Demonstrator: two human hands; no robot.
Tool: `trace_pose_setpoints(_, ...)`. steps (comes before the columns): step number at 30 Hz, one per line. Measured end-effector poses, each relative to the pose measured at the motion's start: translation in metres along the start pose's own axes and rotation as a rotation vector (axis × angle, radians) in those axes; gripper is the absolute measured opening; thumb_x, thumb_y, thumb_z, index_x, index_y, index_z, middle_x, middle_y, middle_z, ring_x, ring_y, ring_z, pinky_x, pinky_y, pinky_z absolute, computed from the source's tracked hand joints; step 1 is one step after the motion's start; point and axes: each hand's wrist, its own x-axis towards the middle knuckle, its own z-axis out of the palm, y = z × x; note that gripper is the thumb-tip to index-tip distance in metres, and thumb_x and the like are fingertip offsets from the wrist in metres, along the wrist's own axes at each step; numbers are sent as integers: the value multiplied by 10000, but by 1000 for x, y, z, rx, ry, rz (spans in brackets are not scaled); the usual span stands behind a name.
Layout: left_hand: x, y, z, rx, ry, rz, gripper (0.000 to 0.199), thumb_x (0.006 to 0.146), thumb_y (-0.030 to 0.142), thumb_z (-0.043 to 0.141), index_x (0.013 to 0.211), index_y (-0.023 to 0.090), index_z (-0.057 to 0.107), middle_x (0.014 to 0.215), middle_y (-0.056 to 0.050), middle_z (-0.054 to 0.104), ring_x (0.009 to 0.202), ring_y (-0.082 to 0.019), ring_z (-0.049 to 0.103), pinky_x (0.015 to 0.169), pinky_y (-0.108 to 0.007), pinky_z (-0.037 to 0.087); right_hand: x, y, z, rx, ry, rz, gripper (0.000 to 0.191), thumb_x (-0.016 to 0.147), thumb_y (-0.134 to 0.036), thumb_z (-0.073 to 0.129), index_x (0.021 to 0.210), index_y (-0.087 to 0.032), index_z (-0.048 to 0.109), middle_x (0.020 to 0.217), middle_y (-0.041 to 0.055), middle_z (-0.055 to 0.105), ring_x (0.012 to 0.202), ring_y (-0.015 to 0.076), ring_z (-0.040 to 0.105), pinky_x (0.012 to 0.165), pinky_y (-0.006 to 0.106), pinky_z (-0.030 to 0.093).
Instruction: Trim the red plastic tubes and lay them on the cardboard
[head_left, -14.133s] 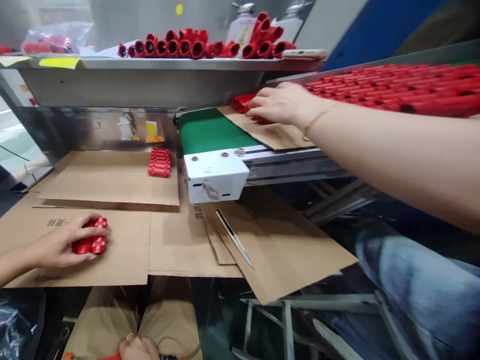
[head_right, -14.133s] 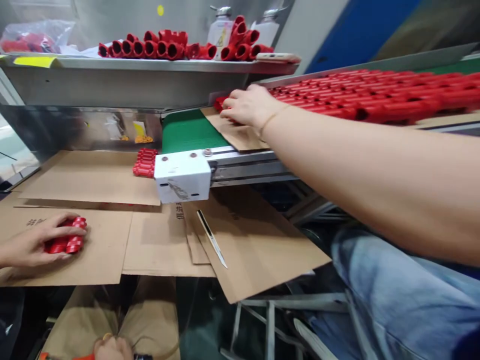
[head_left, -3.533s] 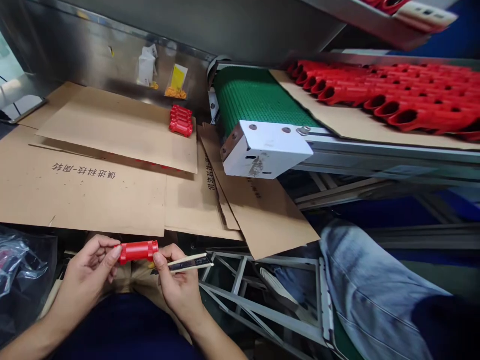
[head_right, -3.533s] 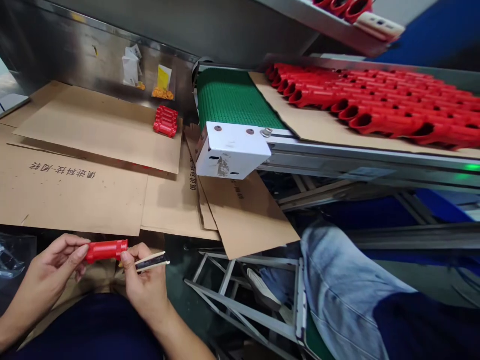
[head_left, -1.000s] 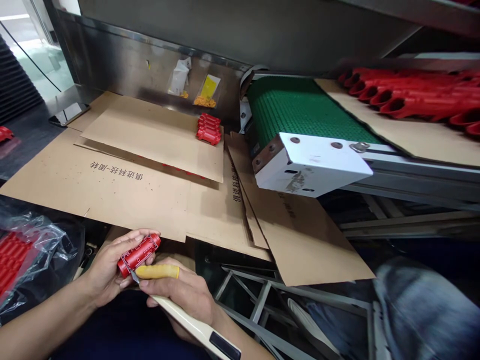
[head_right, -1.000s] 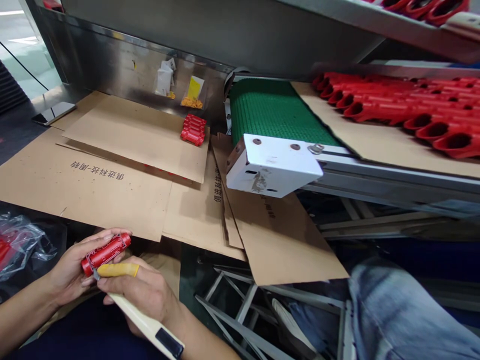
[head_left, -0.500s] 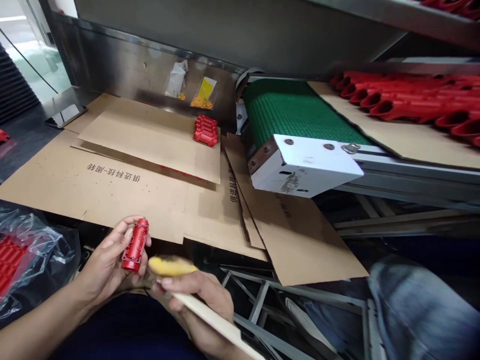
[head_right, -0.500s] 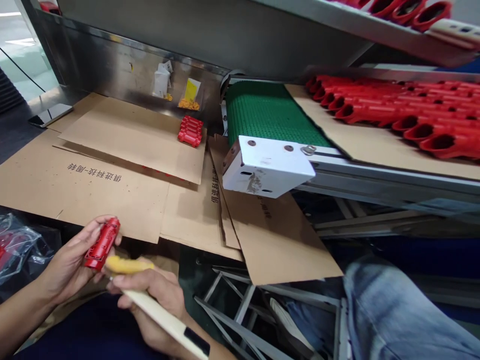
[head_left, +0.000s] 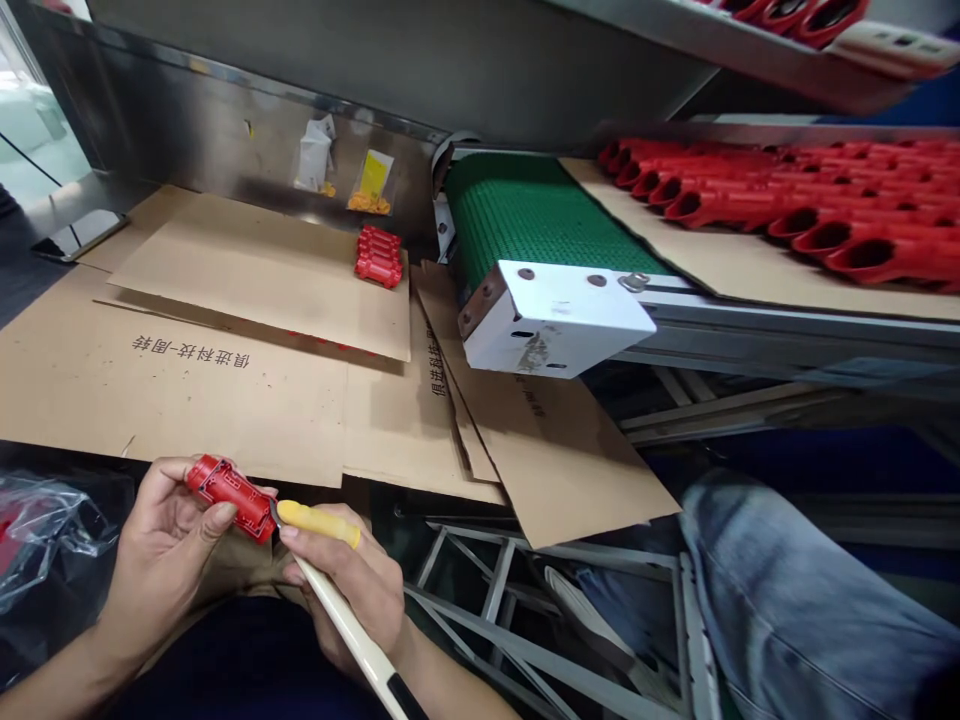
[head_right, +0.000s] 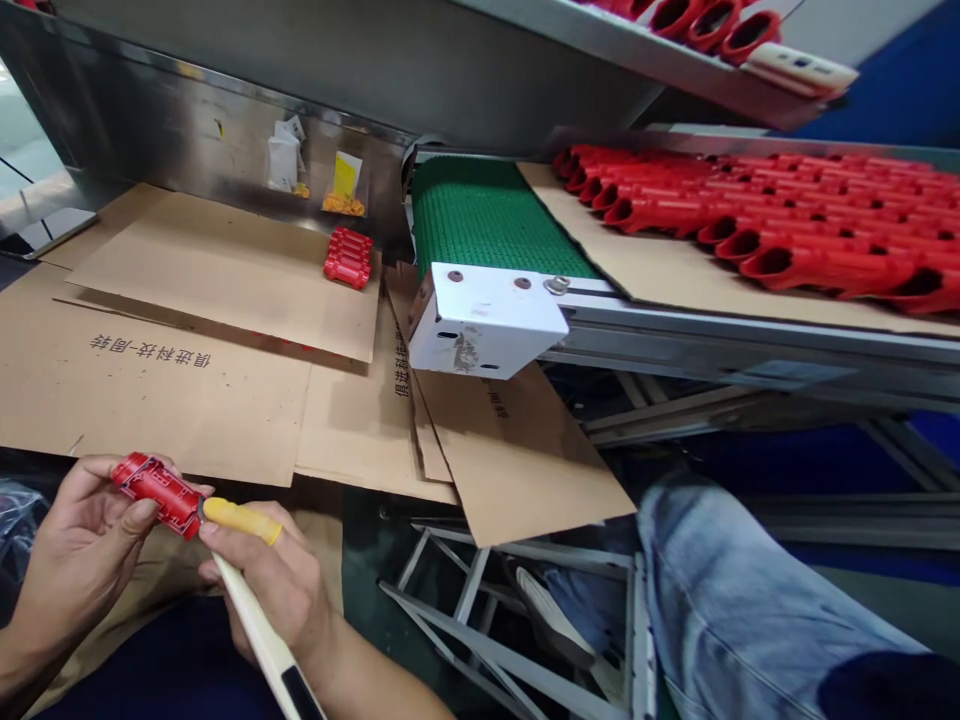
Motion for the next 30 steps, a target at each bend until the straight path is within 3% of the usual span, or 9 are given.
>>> trace_pose_setpoints(5, 1, -1, 0, -5, -8, 12, 375, 786, 348, 880, 991, 241, 585, 1084, -43, 722, 874, -247, 781, 852, -344, 642, -1, 0, 0, 11, -3, -2, 337, 966, -72, 632, 1292, -153, 663, 1107, 140, 743, 1004, 230, 712, 848, 369, 644)
trace_pose_setpoints(10, 0, -4, -1, -39, -46, 20, 341, 791, 319, 875, 975, 239, 600, 1070, -36, 719, 880, -272, 785, 859, -390, 654, -3, -3, -1, 51, -2, 58, 353, 948, -40, 619, 1274, -171, 658, 1094, 129, 737, 1004, 222, 703, 858, 361, 640)
trace_pose_setpoints(18, 2, -8, -4, -157, -61, -56, 322, 822, 288, 854, 1001, 234, 592, 1080, -16, 728, 901, -236, 787, 873, -317, 638, -9, -5, 0, 96, 12, 119, 360, 921, -19, 628, 1247, -167, 664, 1150, 129, 738, 1038, 206, 717, 928, 327, 622)
trace_pose_setpoints(25, 2, -15, -13, -112, -91, -11, 312, 826, 271, 849, 1015, 250, 602, 1116, -21, 713, 905, -241, 783, 856, -350, 652, -15, -6, -3, 81, -26, 193, 295, 951, -84, 621, 1222, -196, 652, 1180, 112, 742, 1076, 196, 727, 944, 289, 614)
trace_pose_setpoints(28, 3, -23, -17, -94, -52, 33, 334, 811, 261, 862, 1025, 234, 607, 1144, -43, 715, 935, -222, 768, 847, -314, 652, -14, -1, -7, 117, -69, 234, 233, 968, -133, 624, 1189, -207, 630, 1139, 103, 752, 1087, 210, 729, 946, 311, 612)
trace_pose_setpoints(30, 5, -25, -16, -87, -29, 47, 352, 805, 278, 868, 1032, 218, 605, 1114, -55, 726, 901, -188, 753, 822, -273, 644, -9, 3, -11, 136, -115, 189, 212, 977, -145, 616, 1182, -198, 610, 1111, 110, 750, 1039, 213, 729, 911, 329, 619)
